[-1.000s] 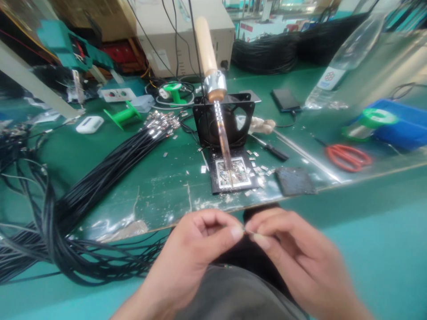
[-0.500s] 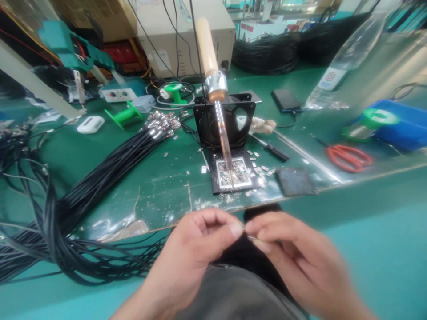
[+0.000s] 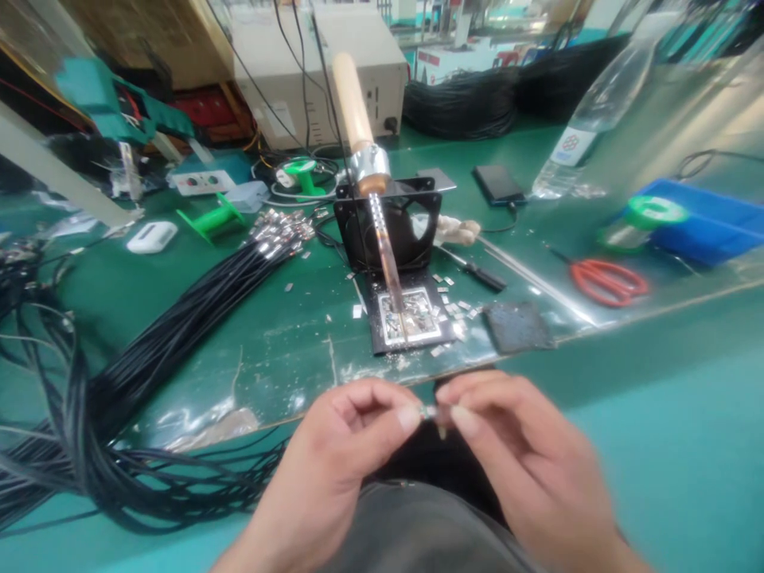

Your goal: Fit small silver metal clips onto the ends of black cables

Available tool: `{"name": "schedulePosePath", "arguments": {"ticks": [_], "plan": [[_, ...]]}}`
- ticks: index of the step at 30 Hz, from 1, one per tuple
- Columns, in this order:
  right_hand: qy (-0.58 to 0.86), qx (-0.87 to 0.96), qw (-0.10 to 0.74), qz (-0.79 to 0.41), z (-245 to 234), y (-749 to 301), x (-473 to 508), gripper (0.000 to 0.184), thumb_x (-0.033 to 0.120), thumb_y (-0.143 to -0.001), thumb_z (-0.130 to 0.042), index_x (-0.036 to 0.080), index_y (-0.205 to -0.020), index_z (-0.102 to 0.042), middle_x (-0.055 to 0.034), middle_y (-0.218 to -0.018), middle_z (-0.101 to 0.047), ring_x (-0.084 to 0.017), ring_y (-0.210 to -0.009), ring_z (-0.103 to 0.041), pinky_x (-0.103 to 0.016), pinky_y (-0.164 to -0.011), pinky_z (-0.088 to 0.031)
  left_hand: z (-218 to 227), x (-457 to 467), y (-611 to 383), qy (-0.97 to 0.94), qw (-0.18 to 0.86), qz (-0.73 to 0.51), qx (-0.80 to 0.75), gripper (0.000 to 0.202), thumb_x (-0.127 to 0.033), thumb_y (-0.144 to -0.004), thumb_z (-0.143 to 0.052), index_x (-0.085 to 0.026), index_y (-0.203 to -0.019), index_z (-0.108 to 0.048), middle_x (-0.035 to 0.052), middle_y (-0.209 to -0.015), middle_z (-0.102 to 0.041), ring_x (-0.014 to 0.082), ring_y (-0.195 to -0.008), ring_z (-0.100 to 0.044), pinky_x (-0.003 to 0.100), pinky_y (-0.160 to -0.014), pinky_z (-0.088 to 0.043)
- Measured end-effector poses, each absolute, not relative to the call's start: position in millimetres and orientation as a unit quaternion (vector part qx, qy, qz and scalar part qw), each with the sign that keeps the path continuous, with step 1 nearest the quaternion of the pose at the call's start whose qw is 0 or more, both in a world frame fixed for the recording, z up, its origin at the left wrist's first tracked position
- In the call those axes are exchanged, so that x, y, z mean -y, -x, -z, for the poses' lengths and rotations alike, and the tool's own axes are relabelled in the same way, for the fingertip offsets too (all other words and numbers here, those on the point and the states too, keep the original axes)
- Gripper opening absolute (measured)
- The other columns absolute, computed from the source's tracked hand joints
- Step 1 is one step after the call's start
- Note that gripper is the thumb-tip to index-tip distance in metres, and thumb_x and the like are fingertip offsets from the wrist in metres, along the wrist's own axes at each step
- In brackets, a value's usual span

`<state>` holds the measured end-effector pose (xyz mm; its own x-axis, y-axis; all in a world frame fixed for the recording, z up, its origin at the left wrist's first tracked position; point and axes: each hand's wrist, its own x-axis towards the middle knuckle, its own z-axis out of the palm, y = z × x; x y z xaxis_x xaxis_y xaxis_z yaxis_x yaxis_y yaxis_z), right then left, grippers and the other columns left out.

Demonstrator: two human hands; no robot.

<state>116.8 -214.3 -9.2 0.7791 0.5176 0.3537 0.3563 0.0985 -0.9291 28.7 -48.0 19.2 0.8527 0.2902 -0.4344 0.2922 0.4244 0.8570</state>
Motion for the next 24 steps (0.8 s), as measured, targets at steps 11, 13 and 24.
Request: {"name": "schedulePosePath", "arguments": {"ticks": [11, 13, 24], "plan": [[0.641, 0.151, 0.695, -0.287, -7.1, -108.4, 198.0, 0.031, 0.046, -0.102, -0.066, 0.021, -0.085, -0.058, 0.0038, -0.060, -0.063, -0.008, -0.050, -0.055, -0.017, -0.046, -0.045, -18.3, 47.3, -23.7, -0.528, 0.816, 0.002, -0.237, 0.015, -0.029, -0.088, -0.086, -0.019, -0.079, -0.080, 0.0003, -0.084, -0.075, 0.0102, -0.068, -0.058, 0.022, -0.067, -0.046], [0.660, 0.172, 0.683, -0.262, -8.4, -108.5, 197.3, 0.030, 0.042, -0.102, -0.066, 0.021, -0.083, -0.058, 0.0045, -0.060, -0.061, -0.008, -0.050, -0.055, -0.017, -0.046, -0.045, -18.0, 47.7, -23.3, -0.527, 0.814, -0.001, -0.242, 0.015, -0.029, -0.087, -0.087, -0.019, -0.079, -0.080, 0.0007, -0.085, -0.075, 0.0108, -0.070, -0.059, 0.022, -0.068, -0.047], [0.736, 0.303, 0.600, -0.082, 1.4, -107.8, 204.4, 0.015, 0.020, -0.102, -0.060, 0.023, -0.088, -0.060, 0.0044, -0.071, -0.064, -0.008, -0.056, -0.063, -0.017, -0.054, -0.054, -18.3, 50.3, -26.2, -0.532, 0.800, 0.007, -0.277, 0.017, -0.028, -0.084, -0.087, -0.017, -0.077, -0.077, 0.0015, -0.082, -0.074, 0.0123, -0.072, -0.055, 0.024, -0.067, -0.043]]}}
